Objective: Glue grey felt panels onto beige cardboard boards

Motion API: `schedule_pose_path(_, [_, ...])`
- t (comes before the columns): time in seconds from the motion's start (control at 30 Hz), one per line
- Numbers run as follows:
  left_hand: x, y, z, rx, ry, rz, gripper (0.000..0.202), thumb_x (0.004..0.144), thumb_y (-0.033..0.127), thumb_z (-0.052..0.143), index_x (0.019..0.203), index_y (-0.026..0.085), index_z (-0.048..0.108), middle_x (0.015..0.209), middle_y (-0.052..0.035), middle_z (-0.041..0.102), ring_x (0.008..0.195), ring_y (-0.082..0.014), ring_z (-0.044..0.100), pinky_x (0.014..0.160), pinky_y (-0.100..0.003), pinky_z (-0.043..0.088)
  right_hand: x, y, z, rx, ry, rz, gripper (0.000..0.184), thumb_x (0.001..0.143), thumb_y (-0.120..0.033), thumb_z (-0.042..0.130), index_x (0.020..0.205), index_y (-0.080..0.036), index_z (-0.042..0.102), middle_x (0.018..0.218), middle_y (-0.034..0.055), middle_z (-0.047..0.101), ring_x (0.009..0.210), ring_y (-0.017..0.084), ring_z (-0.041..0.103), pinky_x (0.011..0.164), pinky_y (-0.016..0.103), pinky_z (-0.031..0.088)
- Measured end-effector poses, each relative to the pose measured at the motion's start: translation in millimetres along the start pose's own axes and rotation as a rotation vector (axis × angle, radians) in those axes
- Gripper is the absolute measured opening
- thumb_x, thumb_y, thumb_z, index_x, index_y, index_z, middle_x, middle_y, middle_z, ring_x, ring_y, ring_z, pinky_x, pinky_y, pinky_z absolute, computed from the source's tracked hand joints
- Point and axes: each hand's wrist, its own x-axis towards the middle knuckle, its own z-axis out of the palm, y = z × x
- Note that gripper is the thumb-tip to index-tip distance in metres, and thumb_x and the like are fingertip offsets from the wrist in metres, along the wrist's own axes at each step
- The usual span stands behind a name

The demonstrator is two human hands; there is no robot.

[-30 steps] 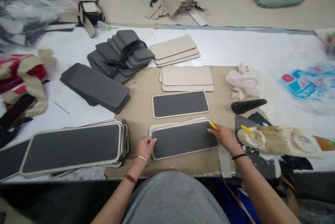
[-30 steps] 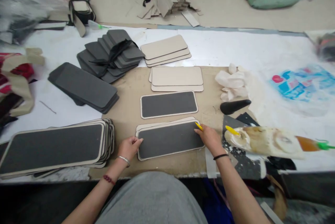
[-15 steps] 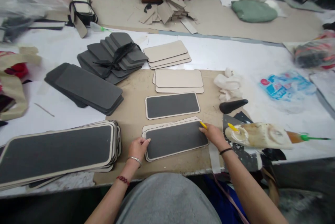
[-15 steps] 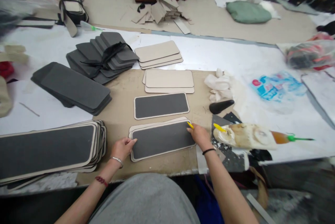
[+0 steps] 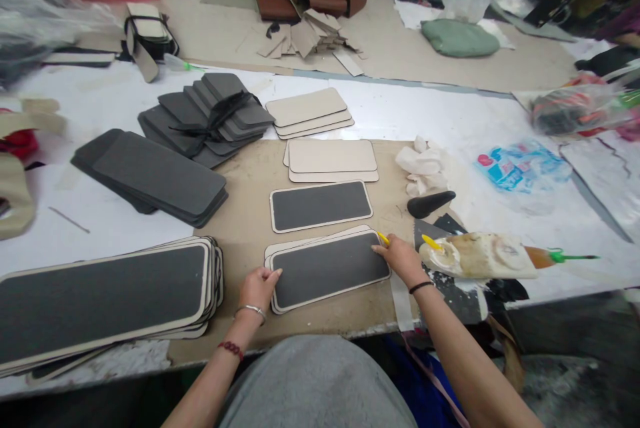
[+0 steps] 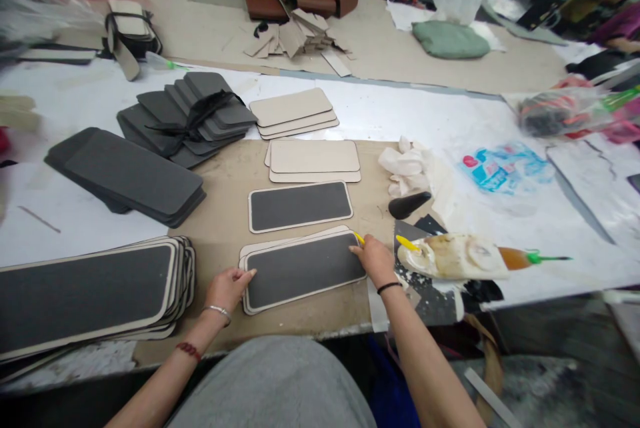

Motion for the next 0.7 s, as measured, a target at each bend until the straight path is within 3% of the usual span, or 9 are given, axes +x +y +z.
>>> schedule_pose_path(0.2, [-3,3,1.3,0.033,0.039,0.004,0.029,0.069,0.038,0.053,0.047,0.021,0.044,0.046,0.0019,0.049,0.050,-0.0150,0.046,0.054,-0.026,0.031,-4,13,10,0.157,0.053,-0.079,0.023,0.085,-0.035,0.046,0.094,-0.017,0.058,0.087,0.0094,0.065,0.082,0.019,0.060,0.065,0.024,0.036])
schedule_pose_path(0.4, [-15,0,-0.7,-0.061,0.079,0.023,0.019,0.070,0.035,0.052,0.058,0.021,0.050,0.057,0.0001,0.057,0.057,-0.0161,0.053,0.060,-0.027,0.038,1,21,8,0.314,0.094,-0.129,0.022,0.078,-0.040,0.049,0.077,-0.018,0.053,0.062,0.0008,0.056,0.059,0.016,0.052,0.056,0.024,0.034])
schedule_pose_path(0.53, [-20,-10,0.7,-0.128,0.173,0.030,0.013,0.067,0.031,0.056,0.071,0.019,0.056,0.074,-0.0046,0.062,0.067,-0.0172,0.058,0.069,-0.030,0.044,3,24,8,0.460,-0.017,-0.243,0.029,0.072,-0.047,0.049,0.065,-0.019,0.048,0.056,-0.0009,0.050,0.055,0.014,0.047,0.052,0.024,0.033])
schedule_pose_path(0.7, [-17,-19,2.7,-0.390,0.130,-0.079,0.025,0.063,0.032,0.057,0.081,0.015,0.059,0.074,-0.0054,0.064,0.065,-0.0172,0.059,0.065,-0.031,0.046,1,25,16,0.707,-0.162,-0.268,0.032,0.071,-0.051,0.049,0.064,-0.020,0.048,0.047,-0.0030,0.043,0.049,0.013,0.044,0.047,0.024,0.032])
